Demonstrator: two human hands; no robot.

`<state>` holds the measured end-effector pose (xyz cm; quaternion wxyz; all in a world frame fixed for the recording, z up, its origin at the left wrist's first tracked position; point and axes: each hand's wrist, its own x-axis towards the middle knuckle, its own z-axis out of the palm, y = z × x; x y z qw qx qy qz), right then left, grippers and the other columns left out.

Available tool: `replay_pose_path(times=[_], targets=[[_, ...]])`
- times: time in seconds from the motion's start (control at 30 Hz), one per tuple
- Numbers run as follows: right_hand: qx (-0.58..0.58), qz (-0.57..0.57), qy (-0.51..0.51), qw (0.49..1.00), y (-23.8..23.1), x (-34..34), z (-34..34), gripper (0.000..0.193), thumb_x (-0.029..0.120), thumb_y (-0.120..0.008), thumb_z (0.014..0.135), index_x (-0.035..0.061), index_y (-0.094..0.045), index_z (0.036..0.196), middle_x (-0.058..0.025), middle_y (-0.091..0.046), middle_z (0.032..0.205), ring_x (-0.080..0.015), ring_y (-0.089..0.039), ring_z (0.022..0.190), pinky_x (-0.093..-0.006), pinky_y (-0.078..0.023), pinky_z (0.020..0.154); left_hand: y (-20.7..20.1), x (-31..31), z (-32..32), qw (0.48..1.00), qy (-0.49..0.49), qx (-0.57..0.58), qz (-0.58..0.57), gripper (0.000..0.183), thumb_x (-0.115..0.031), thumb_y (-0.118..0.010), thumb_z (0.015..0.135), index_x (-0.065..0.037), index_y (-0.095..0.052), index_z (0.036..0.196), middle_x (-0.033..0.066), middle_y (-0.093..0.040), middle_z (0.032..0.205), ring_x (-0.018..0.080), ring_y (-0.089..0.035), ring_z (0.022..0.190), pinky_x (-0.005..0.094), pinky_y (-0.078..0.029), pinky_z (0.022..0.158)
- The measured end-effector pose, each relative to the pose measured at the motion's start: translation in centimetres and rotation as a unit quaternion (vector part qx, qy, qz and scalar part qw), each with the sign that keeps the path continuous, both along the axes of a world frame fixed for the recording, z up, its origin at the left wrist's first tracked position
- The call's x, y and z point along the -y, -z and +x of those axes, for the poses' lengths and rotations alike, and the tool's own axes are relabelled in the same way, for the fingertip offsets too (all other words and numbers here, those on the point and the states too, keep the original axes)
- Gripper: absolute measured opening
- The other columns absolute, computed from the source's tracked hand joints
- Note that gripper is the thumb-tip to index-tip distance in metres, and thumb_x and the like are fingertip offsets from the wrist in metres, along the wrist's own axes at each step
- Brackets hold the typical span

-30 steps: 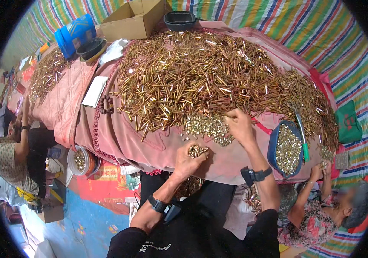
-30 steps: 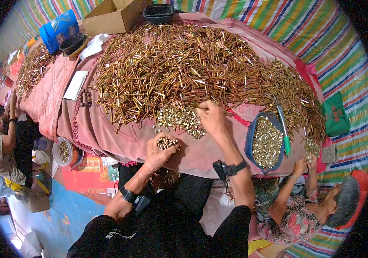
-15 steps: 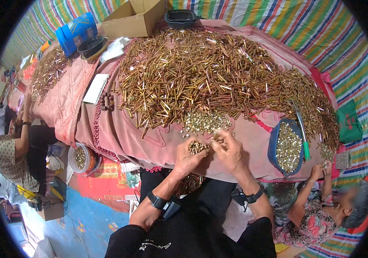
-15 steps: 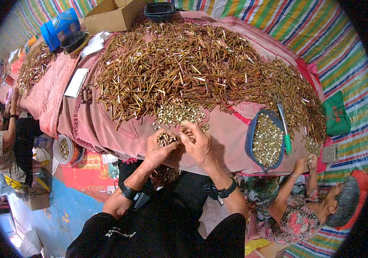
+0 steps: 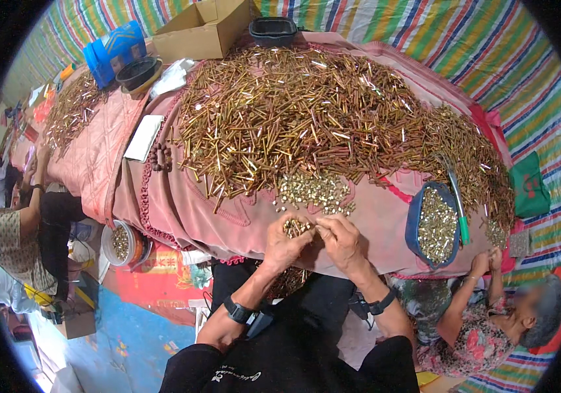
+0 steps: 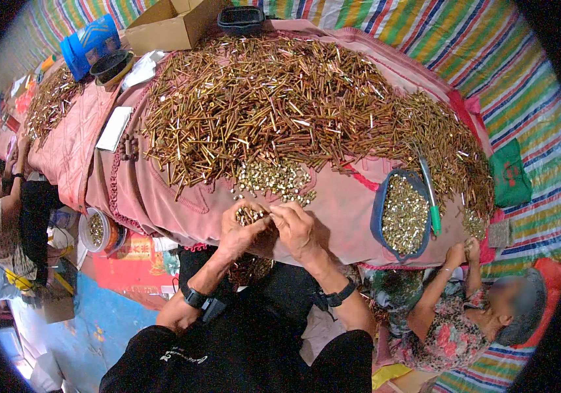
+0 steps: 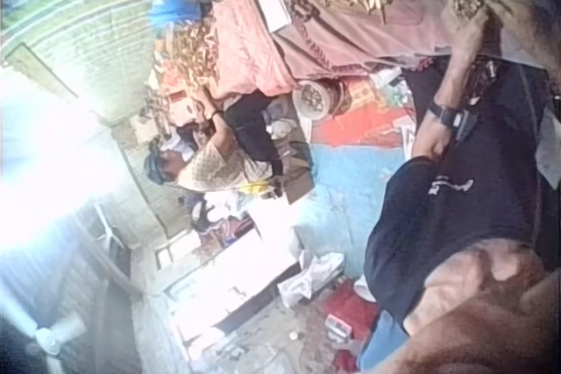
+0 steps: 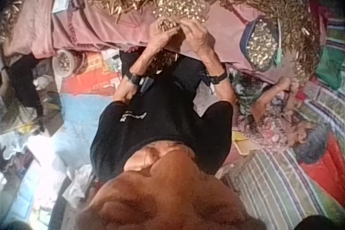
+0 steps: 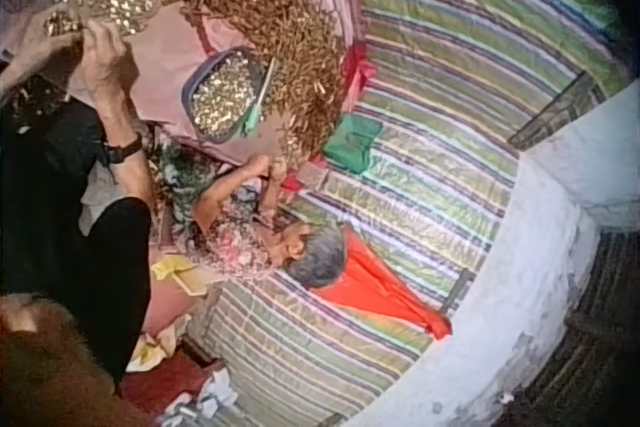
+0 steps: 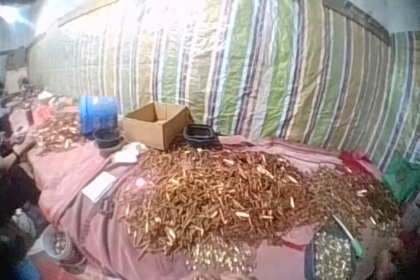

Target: Sorting and inspecting small metal components on a table.

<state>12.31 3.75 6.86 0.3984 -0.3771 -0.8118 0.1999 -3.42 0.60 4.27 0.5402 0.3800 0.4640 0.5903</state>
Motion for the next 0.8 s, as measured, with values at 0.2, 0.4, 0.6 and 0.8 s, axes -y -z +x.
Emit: replay_pose_path(times=[0.2, 0.4, 0.6, 0.8], targets=[[-0.037, -0.057, 0.004, 0.998, 0.3, -0.1, 0.4, 0.010, 0.006, -0.066, 0.087, -0.0004, -0.066, 0.095, -0.0120, -0.063, 0.088, -0.0257, -0.061, 0.076, -0.0332, -0.049, 0.067, 0.3, -0.1, 1.1, 0.998, -0.036, -0.052, -0.017, 0.018, -0.004, -0.074, 0.075, -0.002, -0.063, 0.090, 0.0003, -0.063, 0.078, 0.0069, -0.057, 0.072, 0.0241, -0.049, 0.064], [-0.020, -0.097, -0.016, 0.995, -0.4, -0.4, 0.6, 0.013, 0.009, -0.065, 0.090, -0.0012, -0.067, 0.097, -0.0116, -0.063, 0.088, -0.0239, -0.062, 0.079, -0.0335, -0.049, 0.069, 0.4, 0.0, 1.2, 0.998, -0.029, -0.042, -0.021, 0.021, 0.000, -0.073, 0.075, -0.002, -0.061, 0.091, 0.0009, -0.062, 0.083, 0.0077, -0.057, 0.075, 0.0233, -0.049, 0.068], [-0.008, -0.099, -0.006, 0.995, -1.8, -0.3, 0.6, 0.015, 0.013, -0.065, 0.089, 0.0017, -0.069, 0.098, -0.0118, -0.064, 0.089, -0.0271, -0.064, 0.080, -0.0355, -0.051, 0.068, 0.1, -0.3, 1.2, 0.993, -0.036, -0.110, -0.030, 0.021, 0.000, -0.074, 0.075, -0.002, -0.061, 0.092, 0.0011, -0.063, 0.082, 0.0081, -0.058, 0.074, 0.0240, -0.050, 0.067], [0.160, -0.144, 0.172, 0.961, -1.6, -2.8, 2.6, 0.018, 0.027, -0.063, 0.089, 0.0118, -0.069, 0.097, -0.0096, -0.065, 0.093, -0.0315, -0.064, 0.086, -0.0411, -0.051, 0.072, 0.7, -0.7, 0.6, 0.984, -0.034, -0.171, -0.039, 0.027, -0.019, -0.078, 0.072, -0.004, -0.063, 0.089, 0.0070, -0.066, 0.074, 0.0138, -0.061, 0.067, 0.0299, -0.051, 0.065]])
